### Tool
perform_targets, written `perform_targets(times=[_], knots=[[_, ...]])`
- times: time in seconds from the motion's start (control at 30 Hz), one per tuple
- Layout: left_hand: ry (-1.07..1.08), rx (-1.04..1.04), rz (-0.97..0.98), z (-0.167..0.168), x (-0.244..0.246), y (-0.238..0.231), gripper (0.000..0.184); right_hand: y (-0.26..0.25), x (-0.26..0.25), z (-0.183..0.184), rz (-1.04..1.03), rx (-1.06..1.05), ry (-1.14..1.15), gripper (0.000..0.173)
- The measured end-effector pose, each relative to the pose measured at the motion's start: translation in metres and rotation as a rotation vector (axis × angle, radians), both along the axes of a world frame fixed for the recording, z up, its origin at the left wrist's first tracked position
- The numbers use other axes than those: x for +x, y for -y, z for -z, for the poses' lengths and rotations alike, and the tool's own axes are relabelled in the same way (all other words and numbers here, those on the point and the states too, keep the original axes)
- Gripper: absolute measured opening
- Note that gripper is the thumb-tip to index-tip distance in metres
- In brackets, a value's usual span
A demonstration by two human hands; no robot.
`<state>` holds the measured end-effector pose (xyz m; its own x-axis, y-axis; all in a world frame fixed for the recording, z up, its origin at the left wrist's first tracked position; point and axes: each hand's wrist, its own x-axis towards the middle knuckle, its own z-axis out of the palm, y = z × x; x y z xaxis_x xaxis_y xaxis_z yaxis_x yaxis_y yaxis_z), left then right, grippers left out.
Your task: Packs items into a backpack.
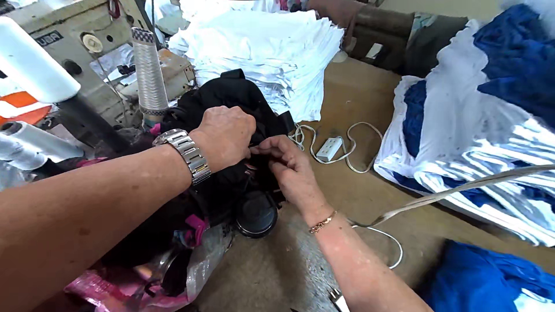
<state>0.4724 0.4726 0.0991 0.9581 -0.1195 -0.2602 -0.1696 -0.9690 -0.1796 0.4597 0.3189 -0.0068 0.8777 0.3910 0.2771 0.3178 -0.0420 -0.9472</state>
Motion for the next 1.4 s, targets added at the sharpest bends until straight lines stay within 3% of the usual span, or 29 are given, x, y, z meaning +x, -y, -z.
perform_targets(times=[0.07, 0.2, 0.3, 0.43, 0.53, 0.67, 0.77, 0.8, 0.87, 0.93, 0.97, 1.03, 1.13, 1.23, 1.33, 1.4], knots=[[0.005, -0.007, -0.017, -0.001, -0.002, 0.002, 0.032, 0.003, 0.0, 0.0, 0.022, -0.093, 0.071, 0.031], [0.034, -0.201, -0.008, 0.009, 0.003, -0.012, 0.019, 0.001, 0.0, -0.016, 0.01, -0.579, 0.207, 0.033], [0.053, -0.416, 0.074, 0.017, 0.009, -0.034, 0.018, -0.003, 0.004, -0.021, -0.005, -0.691, 0.244, 0.041], [0.13, -0.622, -0.001, 0.01, 0.01, -0.064, 0.02, -0.006, 0.006, -0.029, -0.063, -0.828, 0.217, 0.05], [0.224, -0.538, -0.097, -0.001, 0.011, -0.096, 0.026, -0.008, 0.007, -0.038, -0.087, -0.937, 0.197, 0.069], [0.41, -0.381, -0.274, -0.015, 0.017, -0.162, 0.036, -0.016, 0.012, -0.05, -0.125, -1.058, 0.095, 0.081], [0.552, -0.418, -0.401, -0.025, 0.012, -0.176, 0.033, -0.026, 0.019, -0.055, -0.154, -0.97, 0.017, 0.064], [0.543, -0.428, -0.333, -0.027, 0.007, -0.165, 0.036, -0.031, 0.021, -0.055, -0.152, -0.917, 0.022, 0.059], [0.445, -0.435, -0.004, -0.021, -0.004, -0.132, 0.032, -0.039, 0.027, -0.048, -0.249, -0.821, 0.091, 0.055], [0.277, -0.468, 0.37, 0.003, -0.005, -0.109, 0.025, -0.039, 0.039, -0.04, -0.473, -0.684, 0.073, 0.048], [0.15, -0.46, 0.433, 0.013, -0.006, -0.1, 0.027, -0.035, 0.047, -0.037, -0.571, -0.595, -0.002, 0.046], [-0.02, -0.377, 0.404, 0.017, -0.009, -0.093, 0.024, -0.026, 0.062, -0.031, -0.632, -0.401, -0.215, 0.048], [-0.087, -0.292, 0.274, 0.004, -0.016, -0.1, 0.014, -0.029, 0.073, -0.03, -0.452, -0.266, -0.301, 0.045], [-0.265, -0.214, -0.098, -0.004, -0.02, -0.106, 0.017, -0.057, 0.072, -0.03, -0.363, -0.561, 0.013, 0.044], [-0.339, -0.208, -0.218, 0.003, -0.012, -0.104, 0.058, -0.086, 0.059, -0.033, -0.248, -0.924, 0.435, 0.034], [-0.337, -0.22, -0.24, 0.013, -0.002, -0.102, 0.055, -0.101, 0.053, -0.035, -0.219, -1.045, 0.588, 0.022]])
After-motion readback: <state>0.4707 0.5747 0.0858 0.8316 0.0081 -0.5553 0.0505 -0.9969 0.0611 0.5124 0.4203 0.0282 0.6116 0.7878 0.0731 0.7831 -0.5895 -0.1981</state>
